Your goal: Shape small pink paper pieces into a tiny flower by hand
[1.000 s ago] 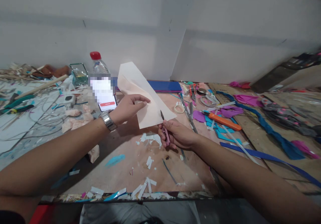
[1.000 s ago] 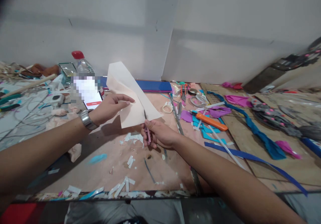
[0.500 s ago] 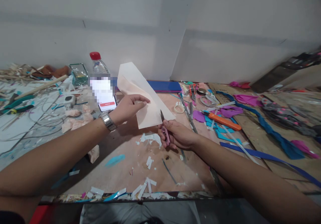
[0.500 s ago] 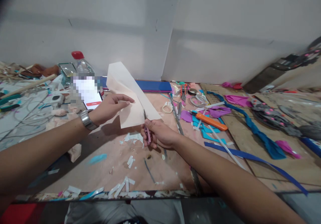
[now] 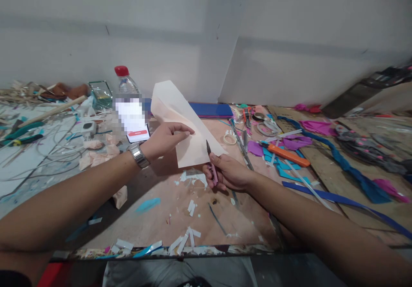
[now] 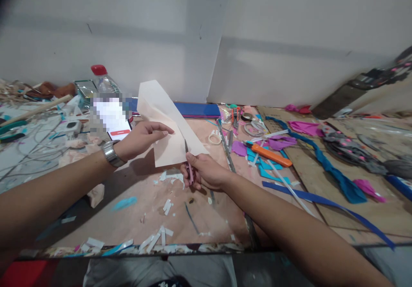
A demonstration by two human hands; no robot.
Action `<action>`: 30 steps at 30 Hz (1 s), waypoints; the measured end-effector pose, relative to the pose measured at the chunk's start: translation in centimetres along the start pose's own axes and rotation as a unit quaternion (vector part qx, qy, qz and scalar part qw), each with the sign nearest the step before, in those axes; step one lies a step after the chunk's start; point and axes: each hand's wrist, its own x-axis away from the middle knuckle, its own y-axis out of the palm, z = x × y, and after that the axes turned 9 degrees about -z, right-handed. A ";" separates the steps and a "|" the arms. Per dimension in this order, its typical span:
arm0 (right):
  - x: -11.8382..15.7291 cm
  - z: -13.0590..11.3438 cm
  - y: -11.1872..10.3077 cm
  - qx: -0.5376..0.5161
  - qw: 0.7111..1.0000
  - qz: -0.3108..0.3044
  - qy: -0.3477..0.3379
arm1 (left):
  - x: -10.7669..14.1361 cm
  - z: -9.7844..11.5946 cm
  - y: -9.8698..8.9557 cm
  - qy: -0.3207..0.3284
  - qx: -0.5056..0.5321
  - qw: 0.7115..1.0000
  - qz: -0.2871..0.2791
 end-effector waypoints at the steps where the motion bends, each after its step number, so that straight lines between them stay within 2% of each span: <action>1: 0.0 0.0 0.0 0.001 1.000 0.002 -0.003 | 0.0 0.0 0.0 0.001 -0.001 1.000 0.000; 30: 0.0 -0.3 0.3 0.000 1.000 0.002 -0.013 | 0.1 0.2 0.0 -0.007 -0.012 1.000 -0.007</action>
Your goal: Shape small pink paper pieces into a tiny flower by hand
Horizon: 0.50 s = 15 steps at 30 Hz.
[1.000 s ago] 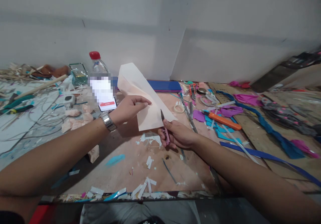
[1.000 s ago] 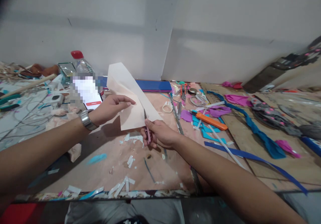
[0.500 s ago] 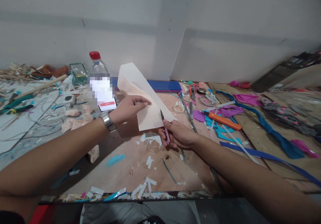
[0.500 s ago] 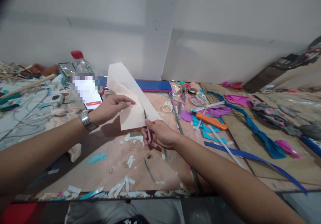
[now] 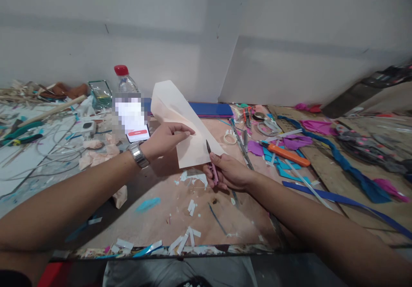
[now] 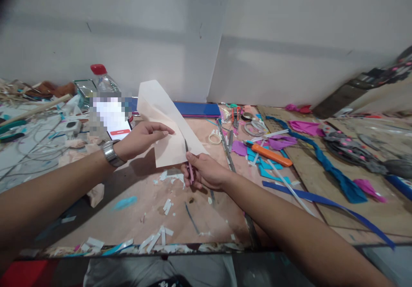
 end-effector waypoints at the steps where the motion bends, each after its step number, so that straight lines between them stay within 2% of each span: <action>1: 0.0 0.0 0.0 -0.001 1.000 0.000 0.000 | 0.0 0.0 0.0 -0.001 -0.002 1.000 -0.001; 15: -0.1 0.3 -0.3 0.004 1.000 0.010 -0.001 | -0.1 -0.1 0.0 0.003 -0.001 1.000 -0.002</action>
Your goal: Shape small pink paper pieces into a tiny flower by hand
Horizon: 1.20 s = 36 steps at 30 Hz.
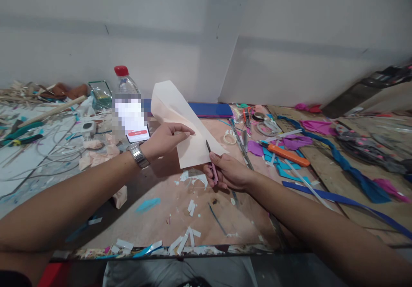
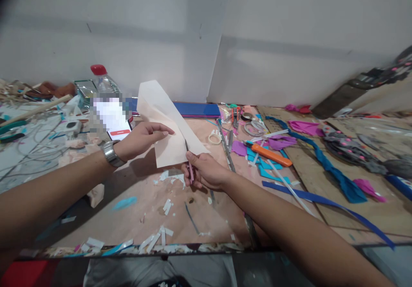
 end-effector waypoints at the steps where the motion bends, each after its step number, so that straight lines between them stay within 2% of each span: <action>1: 0.0 -0.1 0.1 0.000 1.000 0.000 -0.001 | 0.0 0.0 0.0 0.002 0.002 1.000 0.000; 10: 0.0 -0.4 0.4 -0.018 1.000 -0.014 -0.015 | -0.1 -0.3 0.0 0.008 0.011 1.000 -0.012; 21: -0.1 -0.4 0.5 -0.027 0.999 0.005 -0.036 | -0.1 -0.3 0.0 0.011 0.015 1.000 -0.017; 29: 0.0 -0.3 0.2 -0.009 1.000 0.013 0.003 | -0.1 -0.3 0.1 0.017 0.013 1.000 -0.018; 36: -0.1 0.1 -0.1 -0.011 1.000 0.026 0.003 | -0.2 -0.3 0.1 0.011 0.006 1.000 0.002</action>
